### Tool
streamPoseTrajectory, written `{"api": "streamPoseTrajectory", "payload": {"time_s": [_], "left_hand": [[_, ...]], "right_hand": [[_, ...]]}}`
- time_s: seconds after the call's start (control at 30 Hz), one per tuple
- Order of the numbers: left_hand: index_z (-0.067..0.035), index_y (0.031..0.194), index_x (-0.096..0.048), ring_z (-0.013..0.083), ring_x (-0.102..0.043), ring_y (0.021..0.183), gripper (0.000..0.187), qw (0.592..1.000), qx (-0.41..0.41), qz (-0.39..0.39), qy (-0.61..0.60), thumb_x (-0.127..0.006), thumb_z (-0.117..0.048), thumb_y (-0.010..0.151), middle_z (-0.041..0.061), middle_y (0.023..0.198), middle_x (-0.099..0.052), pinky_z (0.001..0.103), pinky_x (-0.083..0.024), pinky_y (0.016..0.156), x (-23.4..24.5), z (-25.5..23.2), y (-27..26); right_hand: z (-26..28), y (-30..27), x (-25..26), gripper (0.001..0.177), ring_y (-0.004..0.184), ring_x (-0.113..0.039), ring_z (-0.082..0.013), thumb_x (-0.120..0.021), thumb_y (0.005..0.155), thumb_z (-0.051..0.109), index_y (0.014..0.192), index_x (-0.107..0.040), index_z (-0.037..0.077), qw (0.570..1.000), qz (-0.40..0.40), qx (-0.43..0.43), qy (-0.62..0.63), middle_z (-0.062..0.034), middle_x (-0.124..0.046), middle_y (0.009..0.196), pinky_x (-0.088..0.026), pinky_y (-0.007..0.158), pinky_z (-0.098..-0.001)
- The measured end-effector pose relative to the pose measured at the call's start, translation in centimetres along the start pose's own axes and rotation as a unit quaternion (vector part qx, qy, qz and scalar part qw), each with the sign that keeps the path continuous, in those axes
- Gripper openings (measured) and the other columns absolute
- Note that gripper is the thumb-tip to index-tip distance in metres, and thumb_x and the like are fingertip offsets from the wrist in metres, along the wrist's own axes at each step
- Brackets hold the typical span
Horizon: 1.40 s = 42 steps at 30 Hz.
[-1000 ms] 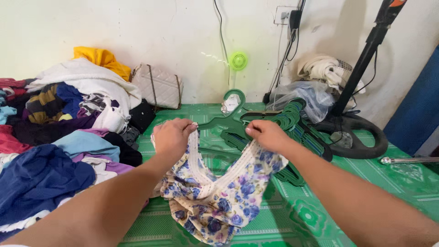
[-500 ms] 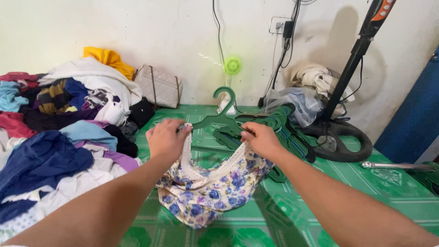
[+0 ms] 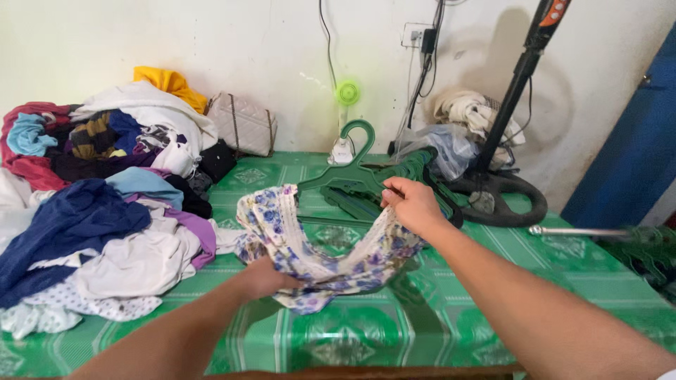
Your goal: The person hangs a checkered shirt, beige shorts, and a floral top on a metal clothes rack using plastic hangers. They pick up each garment from a pile on a green table, place it on a hanger, and then hang it on the rack.
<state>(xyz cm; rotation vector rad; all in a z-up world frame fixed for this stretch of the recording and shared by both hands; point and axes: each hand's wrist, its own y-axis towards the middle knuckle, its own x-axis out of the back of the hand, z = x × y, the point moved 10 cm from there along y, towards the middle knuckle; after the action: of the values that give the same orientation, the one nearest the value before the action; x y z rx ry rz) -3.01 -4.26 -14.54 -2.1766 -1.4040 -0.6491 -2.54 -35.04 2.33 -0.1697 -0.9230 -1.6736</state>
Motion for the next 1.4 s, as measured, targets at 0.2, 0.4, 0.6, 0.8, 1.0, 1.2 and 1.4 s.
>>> {"api": "streamPoseTrajectory", "payload": {"time_s": [0.2,0.4,0.6,0.8,1.0,1.2,1.4], "left_hand": [[-0.011,0.128,-0.071,0.0210,-0.069,0.120,0.061,0.998,-0.031,0.048,-0.021,-0.087,-0.022,0.069,0.005,0.130,-0.075,0.033,-0.048,0.107,-3.9,-4.0,-3.9],[-0.012,0.129,-0.070,0.0225,-0.068,0.121,0.063,0.997,0.009,0.064,-0.049,-0.088,-0.024,0.070,0.006,0.130,-0.074,0.035,-0.050,0.105,-6.8,-4.5,-8.8],[-0.013,0.133,-0.069,0.0233,-0.064,0.123,0.065,0.987,0.061,0.142,-0.046,-0.087,-0.029,0.073,0.005,0.133,-0.072,0.039,-0.046,0.106,-12.2,-5.3,-13.1],[-0.012,0.127,-0.072,0.0218,-0.069,0.119,0.060,0.982,-0.014,0.167,-0.091,-0.086,-0.022,0.069,0.005,0.129,-0.076,0.036,-0.051,0.105,-16.3,-8.2,-13.3],[-0.011,0.123,-0.076,0.0216,-0.071,0.116,0.054,0.989,-0.042,0.141,-0.024,-0.085,-0.022,0.071,0.005,0.126,-0.078,0.034,-0.051,0.104,-18.3,-11.8,-10.2],[-0.008,0.120,-0.076,0.0224,-0.071,0.114,0.053,0.989,-0.032,0.144,-0.025,-0.087,-0.024,0.071,0.008,0.124,-0.077,0.034,-0.049,0.103,-22.2,-16.7,-7.6],[0.004,0.122,-0.070,0.0337,-0.071,0.106,0.060,0.994,0.003,0.051,-0.100,-0.083,-0.030,0.075,0.019,0.116,-0.077,0.045,-0.053,0.097,-25.7,-21.1,-2.8]], "right_hand": [[-0.5,-4.8,1.9,0.026,0.077,-0.073,-0.0149,-0.068,0.094,0.016,0.118,-0.072,0.006,1.000,-0.013,-0.010,-0.001,-0.0064,-0.079,0.085,-0.056,0.074,-0.0310],[0.7,-10.3,4.1,0.025,0.077,-0.073,-0.0135,-0.067,0.095,0.017,0.118,-0.071,0.007,0.999,-0.010,-0.025,-0.025,-0.0049,-0.079,0.085,-0.055,0.074,-0.0308],[1.9,-16.0,7.4,0.024,0.077,-0.072,-0.0132,-0.068,0.094,0.018,0.114,-0.074,0.008,0.997,-0.007,-0.060,-0.044,-0.0041,-0.079,0.085,-0.054,0.073,-0.0319],[0.8,-19.9,12.7,0.027,0.078,-0.073,-0.0140,-0.069,0.093,0.018,0.118,-0.072,0.008,0.993,-0.048,-0.077,-0.074,-0.0052,-0.079,0.086,-0.055,0.075,-0.0320],[-1.5,-21.3,19.3,0.027,0.078,-0.072,-0.0135,-0.069,0.093,0.017,0.118,-0.072,0.007,0.989,-0.097,-0.084,-0.078,-0.0057,-0.079,0.087,-0.055,0.074,-0.0315],[-4.1,-22.7,27.1,0.025,0.078,-0.071,-0.0130,-0.068,0.095,0.017,0.118,-0.072,0.007,0.982,-0.132,-0.095,-0.095,-0.0046,-0.078,0.088,-0.055,0.074,-0.0312],[-7.6,-25.9,33.9,0.020,0.077,-0.070,-0.0125,-0.067,0.096,0.018,0.113,-0.074,0.011,0.975,-0.137,-0.120,-0.125,-0.0035,-0.078,0.085,-0.054,0.074,-0.0320]]}}
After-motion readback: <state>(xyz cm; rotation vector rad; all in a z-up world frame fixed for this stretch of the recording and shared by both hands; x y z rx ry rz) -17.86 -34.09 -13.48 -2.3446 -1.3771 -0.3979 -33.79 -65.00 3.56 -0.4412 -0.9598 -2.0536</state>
